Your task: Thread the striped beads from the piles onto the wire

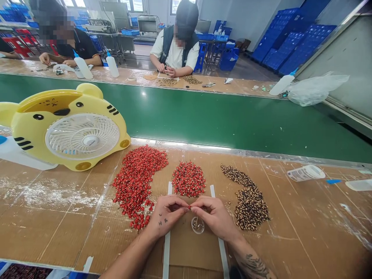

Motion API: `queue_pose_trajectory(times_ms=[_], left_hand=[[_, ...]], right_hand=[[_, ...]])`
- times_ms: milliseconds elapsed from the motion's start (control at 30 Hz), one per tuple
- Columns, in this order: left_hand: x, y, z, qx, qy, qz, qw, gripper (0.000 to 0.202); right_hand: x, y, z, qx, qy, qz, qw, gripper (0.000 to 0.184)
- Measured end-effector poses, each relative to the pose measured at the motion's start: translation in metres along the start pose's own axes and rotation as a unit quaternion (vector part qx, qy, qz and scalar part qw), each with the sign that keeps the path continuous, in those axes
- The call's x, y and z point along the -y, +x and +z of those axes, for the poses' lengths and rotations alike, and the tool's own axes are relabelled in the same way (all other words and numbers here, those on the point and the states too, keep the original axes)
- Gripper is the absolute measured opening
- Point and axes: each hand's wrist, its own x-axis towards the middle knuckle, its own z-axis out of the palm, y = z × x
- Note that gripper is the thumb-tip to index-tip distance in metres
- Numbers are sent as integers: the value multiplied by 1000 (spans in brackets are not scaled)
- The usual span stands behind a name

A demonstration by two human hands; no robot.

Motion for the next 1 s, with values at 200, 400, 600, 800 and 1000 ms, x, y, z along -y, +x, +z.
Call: queue_pose_trajectory(times_ms=[200,400,600,800,1000], left_hand=[[-1,0,2,1,-39,-29,999,6],[-3,1,2,11,-28,-49,998,8],[-5,4,5,-13,15,-22,1000,10],[-22,21,9,-12,178,34,983,13],[-35,57,18,20,295,127,947,26]], right_hand=[[1,2,0,15,1,18,1000,17],[0,2,1,10,-8,7,1000,16],[-7,2,-2,-36,-20,-41,998,16],[-26,0,-24,-141,-28,-72,987,19],[-25,-4,-31,-154,-42,-85,984,20]])
